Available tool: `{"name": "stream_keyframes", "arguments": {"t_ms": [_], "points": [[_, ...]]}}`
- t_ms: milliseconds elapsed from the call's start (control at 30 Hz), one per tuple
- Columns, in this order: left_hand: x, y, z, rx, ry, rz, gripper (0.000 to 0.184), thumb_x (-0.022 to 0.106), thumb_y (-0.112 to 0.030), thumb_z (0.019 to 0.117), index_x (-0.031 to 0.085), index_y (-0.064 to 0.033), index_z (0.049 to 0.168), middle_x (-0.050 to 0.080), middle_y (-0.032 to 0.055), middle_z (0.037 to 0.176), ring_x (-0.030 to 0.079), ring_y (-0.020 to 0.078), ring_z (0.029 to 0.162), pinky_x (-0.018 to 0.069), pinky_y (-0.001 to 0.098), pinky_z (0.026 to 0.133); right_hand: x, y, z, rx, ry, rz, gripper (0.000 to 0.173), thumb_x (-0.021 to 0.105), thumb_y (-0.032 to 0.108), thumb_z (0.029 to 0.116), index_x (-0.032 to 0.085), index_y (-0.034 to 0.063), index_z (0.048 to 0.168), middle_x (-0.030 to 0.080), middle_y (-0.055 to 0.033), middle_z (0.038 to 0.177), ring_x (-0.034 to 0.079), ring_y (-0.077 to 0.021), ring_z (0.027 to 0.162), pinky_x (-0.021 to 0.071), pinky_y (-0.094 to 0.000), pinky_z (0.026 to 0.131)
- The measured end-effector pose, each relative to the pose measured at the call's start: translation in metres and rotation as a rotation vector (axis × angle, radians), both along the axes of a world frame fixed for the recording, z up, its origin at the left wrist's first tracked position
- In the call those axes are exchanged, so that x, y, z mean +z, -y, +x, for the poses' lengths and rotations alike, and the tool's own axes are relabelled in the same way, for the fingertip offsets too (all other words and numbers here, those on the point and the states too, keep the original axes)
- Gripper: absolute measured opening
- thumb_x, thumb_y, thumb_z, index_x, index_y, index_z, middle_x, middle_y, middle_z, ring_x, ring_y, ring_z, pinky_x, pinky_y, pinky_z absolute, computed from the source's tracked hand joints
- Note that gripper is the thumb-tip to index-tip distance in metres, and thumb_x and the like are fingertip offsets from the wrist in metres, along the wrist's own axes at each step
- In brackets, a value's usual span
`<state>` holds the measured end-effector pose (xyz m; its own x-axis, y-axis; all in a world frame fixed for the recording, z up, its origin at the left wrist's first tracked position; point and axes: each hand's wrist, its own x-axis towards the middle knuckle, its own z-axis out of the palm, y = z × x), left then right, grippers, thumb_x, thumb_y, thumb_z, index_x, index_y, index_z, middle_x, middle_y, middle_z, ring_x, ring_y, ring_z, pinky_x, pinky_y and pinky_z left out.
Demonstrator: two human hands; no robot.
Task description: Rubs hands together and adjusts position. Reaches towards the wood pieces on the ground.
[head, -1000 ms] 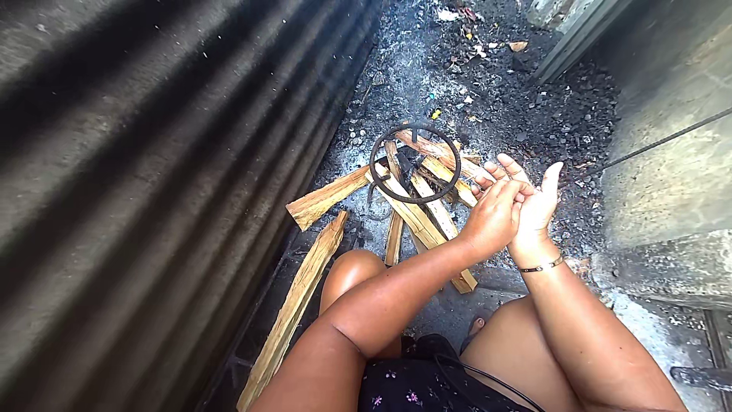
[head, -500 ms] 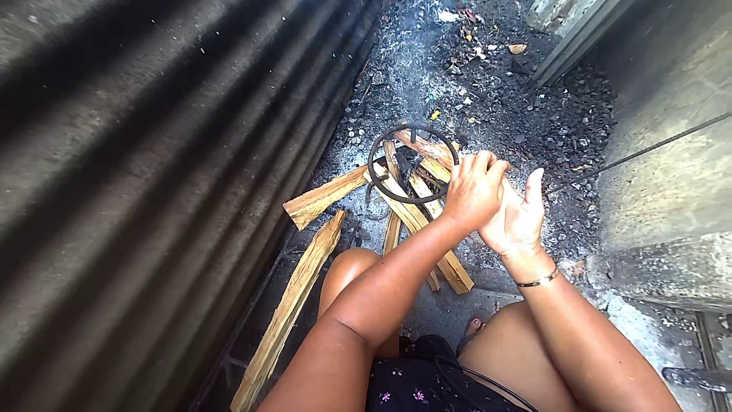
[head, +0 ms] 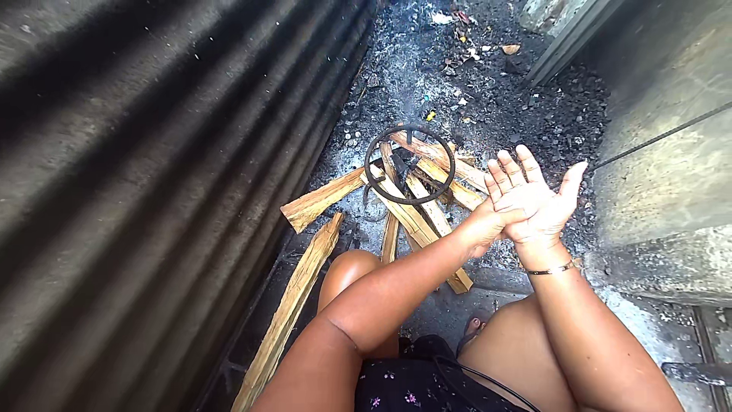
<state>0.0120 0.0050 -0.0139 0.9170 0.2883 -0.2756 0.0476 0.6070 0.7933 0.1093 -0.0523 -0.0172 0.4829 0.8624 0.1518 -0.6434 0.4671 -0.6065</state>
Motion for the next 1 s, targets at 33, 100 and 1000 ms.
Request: {"name": "stream_keyframes", "arguments": {"t_ms": [33,100,1000], "points": [[-0.001,0.000,0.000,0.029,0.006,-0.009,0.034,0.067,-0.009,0.0997,0.055,-0.0051,0.131,0.067,0.0094,0.106,0.067,0.0152,0.087,0.0577,0.0312,0.080,0.000,-0.001,-0.001,0.005,0.029,0.001,0.104,-0.011,0.078,0.0924,0.048,0.0153,0.150,0.059,-0.0160,0.144,0.061,-0.0338,0.129,0.0482,-0.0507,0.111],[0.002,0.000,-0.001,0.073,-0.009,0.033,0.028,0.068,-0.014,0.0998,0.060,-0.0052,0.125,0.068,0.0081,0.103,0.067,0.0142,0.086,0.0581,0.0304,0.078,0.002,-0.002,-0.004,0.016,0.090,-0.014,0.107,-0.013,0.079,0.0907,0.053,0.0158,0.145,0.065,-0.0149,0.136,0.066,-0.0327,0.121,0.0518,-0.0497,0.107],[-0.016,-0.004,0.011,0.236,0.103,0.304,0.011,0.063,0.000,0.0960,0.062,-0.0065,0.087,0.063,0.0028,0.083,0.059,0.0097,0.077,0.0504,0.0299,0.069,-0.015,-0.003,0.004,0.059,0.110,0.122,0.080,0.004,0.070,0.1024,0.049,0.0149,0.065,0.035,0.0031,0.048,0.040,-0.0112,0.042,0.0431,-0.0299,0.049]]}}
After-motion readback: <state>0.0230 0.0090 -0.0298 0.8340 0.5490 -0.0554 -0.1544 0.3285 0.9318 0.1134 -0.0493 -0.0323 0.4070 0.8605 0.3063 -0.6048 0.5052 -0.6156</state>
